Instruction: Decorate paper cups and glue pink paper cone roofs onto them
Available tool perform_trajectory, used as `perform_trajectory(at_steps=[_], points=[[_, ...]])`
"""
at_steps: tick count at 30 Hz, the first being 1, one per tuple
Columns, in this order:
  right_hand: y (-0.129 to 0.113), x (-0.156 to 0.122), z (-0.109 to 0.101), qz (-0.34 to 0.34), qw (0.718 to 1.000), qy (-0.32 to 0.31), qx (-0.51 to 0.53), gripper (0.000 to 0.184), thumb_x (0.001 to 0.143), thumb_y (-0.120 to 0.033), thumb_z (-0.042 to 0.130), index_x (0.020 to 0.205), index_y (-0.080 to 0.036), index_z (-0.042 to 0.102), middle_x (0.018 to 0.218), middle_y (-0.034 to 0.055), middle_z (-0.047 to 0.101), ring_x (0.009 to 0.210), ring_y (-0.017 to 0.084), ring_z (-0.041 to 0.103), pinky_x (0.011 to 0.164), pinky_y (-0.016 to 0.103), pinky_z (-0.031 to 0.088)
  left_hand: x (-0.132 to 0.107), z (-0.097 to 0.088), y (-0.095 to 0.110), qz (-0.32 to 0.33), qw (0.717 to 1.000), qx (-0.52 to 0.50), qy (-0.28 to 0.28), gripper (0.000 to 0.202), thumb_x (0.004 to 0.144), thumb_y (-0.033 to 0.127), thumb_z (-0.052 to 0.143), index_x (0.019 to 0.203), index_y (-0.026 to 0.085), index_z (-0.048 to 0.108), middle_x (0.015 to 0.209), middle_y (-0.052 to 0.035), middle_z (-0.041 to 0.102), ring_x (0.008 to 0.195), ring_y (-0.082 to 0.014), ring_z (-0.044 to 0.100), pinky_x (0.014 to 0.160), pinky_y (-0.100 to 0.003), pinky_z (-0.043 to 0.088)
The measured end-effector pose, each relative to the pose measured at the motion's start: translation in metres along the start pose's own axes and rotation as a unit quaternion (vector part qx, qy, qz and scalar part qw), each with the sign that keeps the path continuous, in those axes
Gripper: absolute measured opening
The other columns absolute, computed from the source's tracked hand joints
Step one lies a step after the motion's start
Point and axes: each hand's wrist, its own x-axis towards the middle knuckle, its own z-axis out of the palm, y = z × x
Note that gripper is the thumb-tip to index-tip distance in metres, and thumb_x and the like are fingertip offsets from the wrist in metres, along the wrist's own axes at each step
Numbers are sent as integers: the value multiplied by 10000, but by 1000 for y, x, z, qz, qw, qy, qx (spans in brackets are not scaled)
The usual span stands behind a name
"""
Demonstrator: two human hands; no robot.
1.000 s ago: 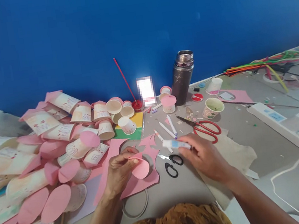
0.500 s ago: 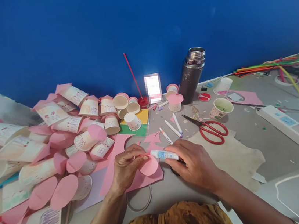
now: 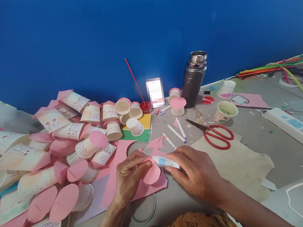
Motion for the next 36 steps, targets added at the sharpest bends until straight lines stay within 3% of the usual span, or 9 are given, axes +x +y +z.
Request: perform_trajectory(at_steps=[7,12,21,27,32,36], points=[[0,0,1,-13,999,-2,-39,179,1015,-218,574,1129,-206,710,903,77,723,777,193,671,672,319,500,-3,2,-7,26,999,17,-11,148,848,263,770,952,320,858,747,-24,655,726,-156,596,644,-263,453],[0,3,-3,-47,996,4,-74,200,988,-120,589,1130,-183,715,896,71,685,777,188,622,698,321,461,-3,4,-8,31,999,26,-15,139,849,237,758,906,311,861,727,-16,645,713,-145,585,649,-260,450],[2,5,0,-91,993,18,-67,253,988,-59,554,1143,-181,713,915,66,671,790,169,604,714,302,454,-3,5,-4,-43,999,-20,-16,123,835,292,770,912,279,865,746,-30,632,718,-153,536,638,-275,413],[-4,3,5,-44,996,19,-78,147,996,-225,626,1094,-173,722,815,47,670,714,175,605,658,308,451,-2,6,-3,-47,999,-20,-12,136,828,299,775,929,279,865,738,-29,615,722,-156,519,656,-284,410],[-4,2,10,50,998,46,12,137,985,-266,635,976,-167,729,734,24,652,635,147,616,570,273,443,-5,7,-2,-55,997,-32,-33,125,827,313,783,913,276,866,745,-30,614,722,-154,534,637,-271,406],[-7,2,10,34,998,45,-15,164,1004,-288,616,1012,-169,729,779,38,681,677,159,640,605,281,456,-6,8,-1,-69,996,-38,-29,103,825,316,784,868,269,865,762,-33,636,740,-156,541,655,-271,415]])
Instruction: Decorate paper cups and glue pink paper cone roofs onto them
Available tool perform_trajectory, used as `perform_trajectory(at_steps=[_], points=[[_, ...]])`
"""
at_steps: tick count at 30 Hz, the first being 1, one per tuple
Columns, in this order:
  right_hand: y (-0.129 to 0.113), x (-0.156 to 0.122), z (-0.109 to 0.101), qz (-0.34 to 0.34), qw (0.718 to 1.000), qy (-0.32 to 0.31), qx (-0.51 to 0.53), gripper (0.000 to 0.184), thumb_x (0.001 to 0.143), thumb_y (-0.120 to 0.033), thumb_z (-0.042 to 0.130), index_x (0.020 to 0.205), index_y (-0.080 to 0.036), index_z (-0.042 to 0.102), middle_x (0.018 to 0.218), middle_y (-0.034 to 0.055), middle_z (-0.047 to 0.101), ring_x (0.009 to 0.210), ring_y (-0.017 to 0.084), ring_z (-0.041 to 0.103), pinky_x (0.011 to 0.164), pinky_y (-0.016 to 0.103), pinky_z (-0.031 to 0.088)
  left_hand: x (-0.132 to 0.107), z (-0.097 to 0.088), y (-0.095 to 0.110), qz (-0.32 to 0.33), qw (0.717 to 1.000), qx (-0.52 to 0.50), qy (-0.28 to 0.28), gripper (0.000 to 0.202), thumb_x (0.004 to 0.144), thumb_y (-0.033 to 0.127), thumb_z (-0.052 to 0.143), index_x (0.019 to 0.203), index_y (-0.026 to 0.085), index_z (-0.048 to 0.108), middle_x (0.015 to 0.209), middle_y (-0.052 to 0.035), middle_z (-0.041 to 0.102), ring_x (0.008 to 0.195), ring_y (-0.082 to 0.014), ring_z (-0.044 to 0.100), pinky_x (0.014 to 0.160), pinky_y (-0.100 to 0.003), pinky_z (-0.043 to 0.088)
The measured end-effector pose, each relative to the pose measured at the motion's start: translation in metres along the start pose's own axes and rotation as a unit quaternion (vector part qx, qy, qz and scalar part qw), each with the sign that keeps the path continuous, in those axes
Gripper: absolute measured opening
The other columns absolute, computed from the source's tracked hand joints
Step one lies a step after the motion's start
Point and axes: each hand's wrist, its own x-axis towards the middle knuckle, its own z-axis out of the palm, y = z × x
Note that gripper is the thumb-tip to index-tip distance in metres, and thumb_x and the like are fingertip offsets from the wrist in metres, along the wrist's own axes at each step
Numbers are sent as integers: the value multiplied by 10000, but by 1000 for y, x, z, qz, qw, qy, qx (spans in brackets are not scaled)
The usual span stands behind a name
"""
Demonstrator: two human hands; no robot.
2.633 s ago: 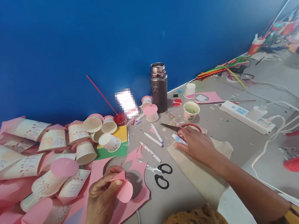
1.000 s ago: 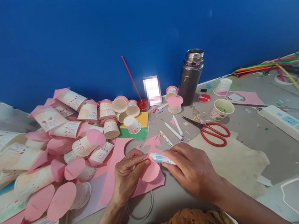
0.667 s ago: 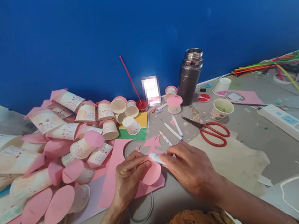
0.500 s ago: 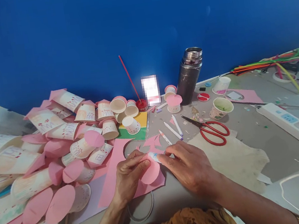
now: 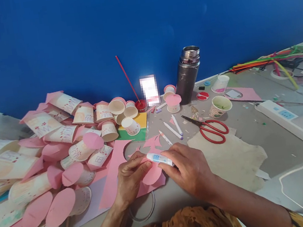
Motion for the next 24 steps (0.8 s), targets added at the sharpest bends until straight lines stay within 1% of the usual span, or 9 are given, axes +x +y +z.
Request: perform_trajectory(at_steps=[4,12,15,17,18,19,20,22,24], points=[[-3,0,-4,-49,997,-2,-60,163,1017,-275,606,1041,-183,738,815,47,680,717,166,630,654,294,454,1,0,1,3,1000,12,12,120,820,320,783,893,272,865,767,-37,656,747,-163,536,651,-273,415],[1,0,-4,-51,995,-23,-77,179,1021,-261,586,1063,-186,743,839,56,689,746,178,634,669,310,457,2,-1,2,-6,1000,16,15,122,793,325,799,868,256,865,746,-29,628,742,-165,526,652,-281,411],[10,1,-2,-4,999,-2,-38,171,1006,-269,594,1013,-198,749,843,60,706,754,179,649,661,300,469,2,-2,0,-27,999,-23,10,126,769,346,821,834,246,862,759,-24,617,739,-161,524,651,-280,406],[18,1,-2,92,994,31,54,151,974,-306,631,978,-202,741,839,51,709,709,167,635,620,284,471,2,-3,-1,-46,997,-54,9,153,759,365,828,844,241,860,761,-19,606,734,-157,510,643,-278,397],[22,1,-3,158,979,45,124,158,957,-335,648,982,-203,731,823,41,703,667,156,614,588,275,466,2,-3,-1,-53,997,-63,11,162,759,372,828,845,237,858,749,-15,593,728,-155,498,642,-277,392],[26,0,-4,228,950,49,207,186,942,-371,663,1006,-204,717,805,31,694,626,146,590,556,266,458,2,-4,-1,-56,996,-67,15,164,760,375,827,833,232,855,728,-9,574,722,-152,484,645,-277,388],[29,-1,-5,291,908,42,297,232,923,-408,682,1036,-206,699,793,25,686,597,138,570,530,259,450,3,-4,-1,-56,996,-66,19,160,763,375,824,815,226,851,707,-4,554,718,-149,472,653,-278,386],[31,-2,-7,374,799,-19,471,340,879,-474,725,1070,-197,674,805,38,682,588,137,564,505,254,451,4,-4,0,-49,997,-54,23,160,770,373,817,776,215,841,691,-1,540,723,-151,467,673,-283,388],[28,-3,-7,394,694,-109,593,392,830,-502,769,1032,-179,677,854,73,687,614,144,582,500,255,463,4,-4,1,-44,998,-47,22,161,767,373,819,774,212,835,708,-7,565,731,-157,482,676,-286,390]])
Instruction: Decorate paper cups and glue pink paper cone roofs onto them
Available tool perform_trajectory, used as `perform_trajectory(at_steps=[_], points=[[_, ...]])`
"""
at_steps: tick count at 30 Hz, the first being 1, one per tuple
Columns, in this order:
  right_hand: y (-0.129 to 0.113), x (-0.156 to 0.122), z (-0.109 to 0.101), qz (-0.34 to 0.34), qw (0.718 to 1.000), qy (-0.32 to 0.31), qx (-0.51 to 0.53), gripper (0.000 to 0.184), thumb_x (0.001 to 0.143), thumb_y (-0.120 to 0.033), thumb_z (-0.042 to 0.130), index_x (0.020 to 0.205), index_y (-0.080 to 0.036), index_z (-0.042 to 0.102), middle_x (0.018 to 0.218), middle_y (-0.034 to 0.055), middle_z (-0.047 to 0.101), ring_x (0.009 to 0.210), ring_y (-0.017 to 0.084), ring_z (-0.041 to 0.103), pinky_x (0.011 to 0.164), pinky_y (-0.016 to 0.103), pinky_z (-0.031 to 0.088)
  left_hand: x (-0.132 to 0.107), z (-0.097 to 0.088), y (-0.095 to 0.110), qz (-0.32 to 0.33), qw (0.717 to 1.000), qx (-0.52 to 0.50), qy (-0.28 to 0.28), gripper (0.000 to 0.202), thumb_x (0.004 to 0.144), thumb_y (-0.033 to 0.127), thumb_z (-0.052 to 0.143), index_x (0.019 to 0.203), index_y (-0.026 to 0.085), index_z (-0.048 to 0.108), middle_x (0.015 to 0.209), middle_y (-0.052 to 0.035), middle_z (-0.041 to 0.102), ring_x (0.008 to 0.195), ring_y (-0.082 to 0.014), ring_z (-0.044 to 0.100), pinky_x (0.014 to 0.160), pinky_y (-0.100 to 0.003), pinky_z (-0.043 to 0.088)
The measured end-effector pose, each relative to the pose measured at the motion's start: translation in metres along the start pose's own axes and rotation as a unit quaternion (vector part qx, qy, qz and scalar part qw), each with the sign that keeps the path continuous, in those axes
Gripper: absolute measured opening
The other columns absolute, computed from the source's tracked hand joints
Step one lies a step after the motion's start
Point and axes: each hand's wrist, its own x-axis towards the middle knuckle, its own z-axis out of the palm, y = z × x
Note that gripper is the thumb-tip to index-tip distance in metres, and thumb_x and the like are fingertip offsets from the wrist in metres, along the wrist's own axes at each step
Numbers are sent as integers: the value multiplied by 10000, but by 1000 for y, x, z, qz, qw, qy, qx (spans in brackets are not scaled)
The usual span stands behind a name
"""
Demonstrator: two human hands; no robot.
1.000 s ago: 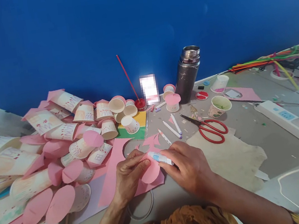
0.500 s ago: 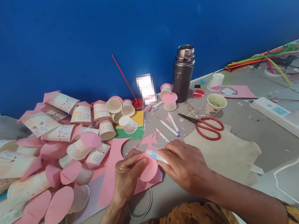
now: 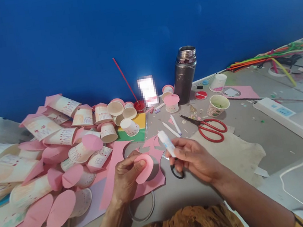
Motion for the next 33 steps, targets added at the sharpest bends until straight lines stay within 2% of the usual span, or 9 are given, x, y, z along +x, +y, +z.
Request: perform_trajectory(at_steps=[3,5,7,11,14,18,21,25,33], points=[[0,-1,9,51,990,-95,87,374,771,-450,825,986,-179,682,911,90,679,713,176,635,532,266,502,0,0,1,-6,1000,4,-1,172,760,383,824,805,217,836,732,-12,594,717,-159,493,660,-290,394],[0,0,14,44,986,-108,122,406,715,-398,860,1012,-207,662,938,75,671,769,195,649,553,281,518,-1,-1,1,0,1000,13,2,171,765,387,821,818,225,838,734,-11,597,733,-163,505,695,-299,412],[0,3,19,39,989,-87,114,405,696,-388,862,991,-222,639,852,28,640,689,166,600,526,264,475,-1,-2,1,9,1000,19,3,159,773,386,816,808,232,837,741,-9,606,760,-167,520,745,-310,428],[1,9,30,-10,996,13,-84,315,770,-418,804,944,-193,667,617,-78,449,531,93,395,507,233,348,-2,-1,3,17,1000,6,-2,132,772,356,820,792,227,827,755,-17,645,764,-169,547,741,-311,445],[-2,13,39,-68,972,16,-226,347,785,-394,779,1055,-183,720,630,-78,456,559,104,439,553,244,390,-3,1,5,20,1000,-1,-13,115,775,334,814,798,222,822,773,-25,667,744,-167,565,683,-292,446],[-4,16,47,-166,919,29,-356,219,849,-369,721,954,-179,745,661,-36,574,618,131,544,632,262,460,-4,3,8,45,997,55,1,100,802,312,784,830,230,834,777,-28,697,759,-174,598,726,-297,467],[-2,18,46,-213,885,41,-413,144,887,-316,678,892,-182,731,688,-10,636,625,135,577,634,258,467,-4,5,8,68,993,95,6,106,815,291,759,863,252,846,784,-27,730,785,-184,623,781,-307,479],[5,20,42,-233,859,46,-453,127,900,-272,650,809,-196,697,724,11,692,624,139,603,605,253,453,-5,5,9,47,992,114,10,111,804,290,742,815,232,836,758,-31,729,746,-186,622,720,-297,474],[12,22,39,-187,850,41,-490,181,895,-251,617,724,-201,653,698,-3,687,628,142,608,593,254,419,-3,5,5,-71,996,47,4,150,708,319,792,713,170,776,673,-18,671,633,-147,533,594,-262,418]])
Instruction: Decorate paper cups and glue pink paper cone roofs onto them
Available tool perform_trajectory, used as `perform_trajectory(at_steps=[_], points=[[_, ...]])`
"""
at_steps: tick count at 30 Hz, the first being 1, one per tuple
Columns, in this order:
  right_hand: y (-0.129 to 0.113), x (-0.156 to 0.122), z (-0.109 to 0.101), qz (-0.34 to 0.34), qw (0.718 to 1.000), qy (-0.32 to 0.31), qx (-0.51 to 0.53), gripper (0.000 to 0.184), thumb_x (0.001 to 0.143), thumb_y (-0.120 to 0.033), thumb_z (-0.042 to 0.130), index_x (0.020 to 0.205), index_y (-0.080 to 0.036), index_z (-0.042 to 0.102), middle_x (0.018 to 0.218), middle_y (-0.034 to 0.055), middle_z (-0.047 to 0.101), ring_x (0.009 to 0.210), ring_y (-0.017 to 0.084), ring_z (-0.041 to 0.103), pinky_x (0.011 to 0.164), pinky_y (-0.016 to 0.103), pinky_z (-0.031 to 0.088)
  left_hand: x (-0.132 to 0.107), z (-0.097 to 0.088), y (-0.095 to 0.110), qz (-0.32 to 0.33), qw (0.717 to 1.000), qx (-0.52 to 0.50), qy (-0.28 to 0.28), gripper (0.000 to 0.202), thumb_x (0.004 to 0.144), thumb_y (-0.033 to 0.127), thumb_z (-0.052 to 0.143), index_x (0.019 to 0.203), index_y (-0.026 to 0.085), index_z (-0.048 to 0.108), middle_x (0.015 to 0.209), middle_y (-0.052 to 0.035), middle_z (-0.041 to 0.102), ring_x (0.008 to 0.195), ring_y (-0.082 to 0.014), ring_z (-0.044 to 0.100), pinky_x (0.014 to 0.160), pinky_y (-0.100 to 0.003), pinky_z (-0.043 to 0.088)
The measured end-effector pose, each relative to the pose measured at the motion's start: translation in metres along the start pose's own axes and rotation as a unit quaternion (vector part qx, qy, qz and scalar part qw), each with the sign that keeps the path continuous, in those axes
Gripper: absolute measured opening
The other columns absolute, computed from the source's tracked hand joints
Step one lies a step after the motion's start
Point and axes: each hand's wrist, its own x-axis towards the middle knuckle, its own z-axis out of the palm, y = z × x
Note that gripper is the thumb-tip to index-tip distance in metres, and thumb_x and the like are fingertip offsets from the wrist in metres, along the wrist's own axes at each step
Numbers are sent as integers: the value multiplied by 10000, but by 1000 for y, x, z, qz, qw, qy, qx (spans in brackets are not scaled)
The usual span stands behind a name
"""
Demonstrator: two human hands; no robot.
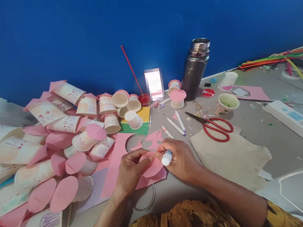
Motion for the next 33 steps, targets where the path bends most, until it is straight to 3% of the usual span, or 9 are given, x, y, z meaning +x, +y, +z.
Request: perform_trajectory(at_steps=[6,9,11,14,17,20,23,27,33], points=[[3,0,1,-41,999,-9,-30,198,918,-316,647,763,-203,693,677,1,659,594,145,568,565,267,388,-1,0,1,12,998,55,-1,115,733,292,757,716,185,796,681,-26,685,668,-162,554,620,-267,414],[4,1,2,-48,998,26,-12,243,914,-284,629,686,-202,646,640,-3,639,570,138,551,562,268,391,-1,-2,1,20,1000,-4,11,188,745,364,803,813,189,798,800,-45,715,761,-184,603,694,-279,461],[5,3,2,-7,997,63,32,257,904,-316,634,675,-200,644,624,-5,636,568,138,549,567,264,411,-2,-3,1,16,993,-116,-11,404,748,482,822,1037,201,790,1014,-91,731,902,-222,641,780,-308,498],[7,7,2,82,982,123,117,324,859,-426,676,636,-193,640,565,-16,583,536,136,505,527,259,399,-2,-3,-2,13,964,-250,-94,771,703,619,834,1349,238,655,1278,-159,653,1140,-314,614,882,-396,526],[10,9,6,153,954,159,201,356,802,-493,721,640,-183,657,546,-30,531,514,125,446,492,255,366,-2,2,-9,35,955,-257,-143,913,651,561,901,1449,278,559,1376,-169,589,1224,-338,556,878,-404,534],[10,9,13,181,933,177,255,352,784,-509,743,668,-183,677,566,-28,546,528,127,450,495,253,372,-3,12,-13,44,954,-253,-156,965,641,421,940,1493,314,500,1412,-150,560,1207,-309,547,867,-385,543],[6,8,20,174,932,165,272,346,808,-512,732,707,-183,695,609,-6,598,568,147,515,530,261,424,-5,21,-11,34,954,-263,-137,858,652,362,932,1424,284,565,1370,-144,591,1152,-294,580,844,-374,552],[-3,5,24,159,943,155,247,341,827,-508,717,727,-183,693,619,4,616,576,155,544,542,263,457,-8,29,-2,-1,957,-283,-65,527,738,348,848,1213,214,666,1126,-103,688,854,-197,652,767,-341,544],[-16,-1,28,130,959,126,218,317,827,-501,692,751,-194,673,625,11,620,602,183,581,582,280,497,-6,30,1,-21,955,-290,49,354,705,238,769,1032,173,650,821,-21,675,663,-143,610,667,-297,525]])
